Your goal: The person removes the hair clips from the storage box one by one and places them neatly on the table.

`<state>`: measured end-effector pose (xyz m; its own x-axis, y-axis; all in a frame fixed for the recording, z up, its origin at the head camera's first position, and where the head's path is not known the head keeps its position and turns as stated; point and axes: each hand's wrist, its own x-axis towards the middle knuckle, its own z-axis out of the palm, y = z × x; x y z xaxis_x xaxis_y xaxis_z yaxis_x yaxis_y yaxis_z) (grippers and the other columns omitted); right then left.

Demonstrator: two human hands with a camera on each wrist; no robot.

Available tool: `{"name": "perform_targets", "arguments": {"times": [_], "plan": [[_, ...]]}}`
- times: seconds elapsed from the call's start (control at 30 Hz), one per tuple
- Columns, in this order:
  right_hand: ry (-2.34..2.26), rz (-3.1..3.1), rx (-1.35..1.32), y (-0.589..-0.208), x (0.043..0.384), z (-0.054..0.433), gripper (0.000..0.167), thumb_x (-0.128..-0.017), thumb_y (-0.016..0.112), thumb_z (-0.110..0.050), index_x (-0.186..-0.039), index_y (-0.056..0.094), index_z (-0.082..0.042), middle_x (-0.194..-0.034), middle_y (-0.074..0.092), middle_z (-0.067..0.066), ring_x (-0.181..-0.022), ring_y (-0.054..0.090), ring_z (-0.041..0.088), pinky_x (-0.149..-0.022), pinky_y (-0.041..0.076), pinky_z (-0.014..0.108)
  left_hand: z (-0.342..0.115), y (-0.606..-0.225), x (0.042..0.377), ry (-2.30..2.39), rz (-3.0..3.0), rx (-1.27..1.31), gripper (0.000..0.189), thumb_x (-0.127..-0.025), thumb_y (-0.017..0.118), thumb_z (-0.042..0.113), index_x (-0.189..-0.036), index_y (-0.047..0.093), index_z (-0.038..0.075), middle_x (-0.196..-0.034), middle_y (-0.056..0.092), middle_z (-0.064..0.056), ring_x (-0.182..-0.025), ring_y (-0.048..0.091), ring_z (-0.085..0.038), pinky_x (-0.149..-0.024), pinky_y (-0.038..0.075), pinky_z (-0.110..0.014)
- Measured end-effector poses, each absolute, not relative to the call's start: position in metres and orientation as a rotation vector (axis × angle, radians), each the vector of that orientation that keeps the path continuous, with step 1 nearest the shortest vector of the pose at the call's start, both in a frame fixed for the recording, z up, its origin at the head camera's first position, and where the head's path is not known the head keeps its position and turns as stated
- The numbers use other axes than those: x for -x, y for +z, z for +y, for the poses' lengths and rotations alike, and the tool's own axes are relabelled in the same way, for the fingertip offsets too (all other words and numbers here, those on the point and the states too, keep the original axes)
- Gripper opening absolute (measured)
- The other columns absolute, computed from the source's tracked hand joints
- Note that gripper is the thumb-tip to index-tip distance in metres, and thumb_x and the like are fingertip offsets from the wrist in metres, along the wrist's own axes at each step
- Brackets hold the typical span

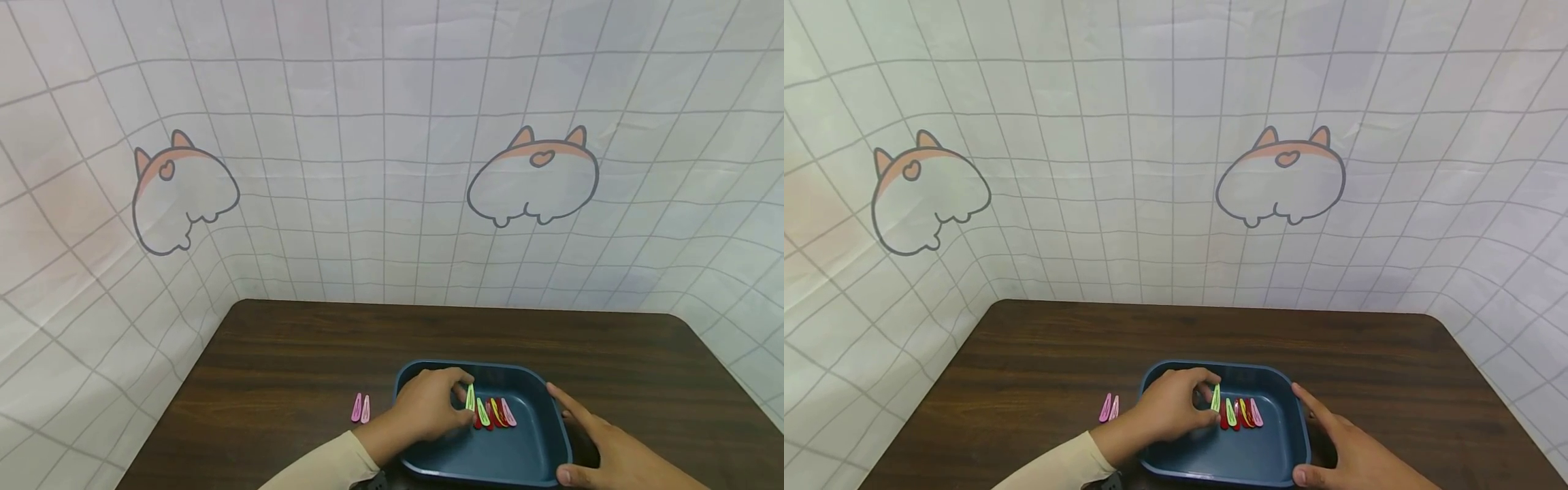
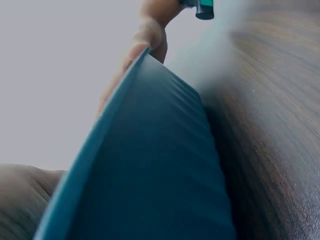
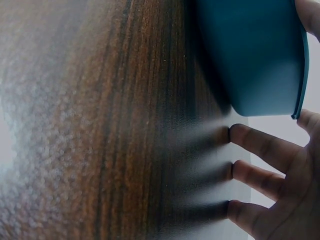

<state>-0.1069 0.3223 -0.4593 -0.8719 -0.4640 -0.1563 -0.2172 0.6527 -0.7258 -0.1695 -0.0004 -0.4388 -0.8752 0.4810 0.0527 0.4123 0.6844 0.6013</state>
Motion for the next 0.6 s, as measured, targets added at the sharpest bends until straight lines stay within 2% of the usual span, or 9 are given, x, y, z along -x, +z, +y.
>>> {"name": "perform_targets", "arguments": {"times": [0.17,0.4,0.6], "plan": [[-1.058,2.535,0.538,-0.457,0.108,0.321,0.099,-0.096,0.072,-0.031,-0.166,0.002,-0.028,-0.152,0.036,0.039,-0.125,0.047,0.063,-0.076,0.051,0.071,-0.006,-0.435,0.172,1.069,2.745,-0.780,0.050,-0.083,0.087,0.029,-0.128,0.070,0.017,-0.088,0.064,0.022,-0.068,0.050,0.002,-0.060,0.043,-0.022],[-1.048,2.564,0.571,-0.458,0.108,0.320,0.102,-0.094,0.075,-0.029,-0.166,0.003,-0.024,-0.149,0.038,0.041,-0.123,0.048,0.065,-0.075,0.051,0.072,-0.017,-0.430,0.173,1.157,2.664,-0.842,0.051,-0.087,0.085,0.030,-0.131,0.068,0.014,-0.091,0.063,0.022,-0.087,0.059,-0.002,-0.078,0.050,-0.025],[-1.064,2.573,0.579,-0.458,0.106,0.319,0.103,-0.092,0.076,-0.028,-0.166,0.004,-0.024,-0.146,0.043,0.039,-0.122,0.049,0.065,-0.073,0.051,0.072,-0.027,-0.430,0.174,1.234,2.606,-0.895,0.051,-0.087,0.085,0.029,-0.131,0.068,0.011,-0.093,0.065,0.017,-0.096,0.062,-0.004,-0.083,0.051,-0.026]]}}
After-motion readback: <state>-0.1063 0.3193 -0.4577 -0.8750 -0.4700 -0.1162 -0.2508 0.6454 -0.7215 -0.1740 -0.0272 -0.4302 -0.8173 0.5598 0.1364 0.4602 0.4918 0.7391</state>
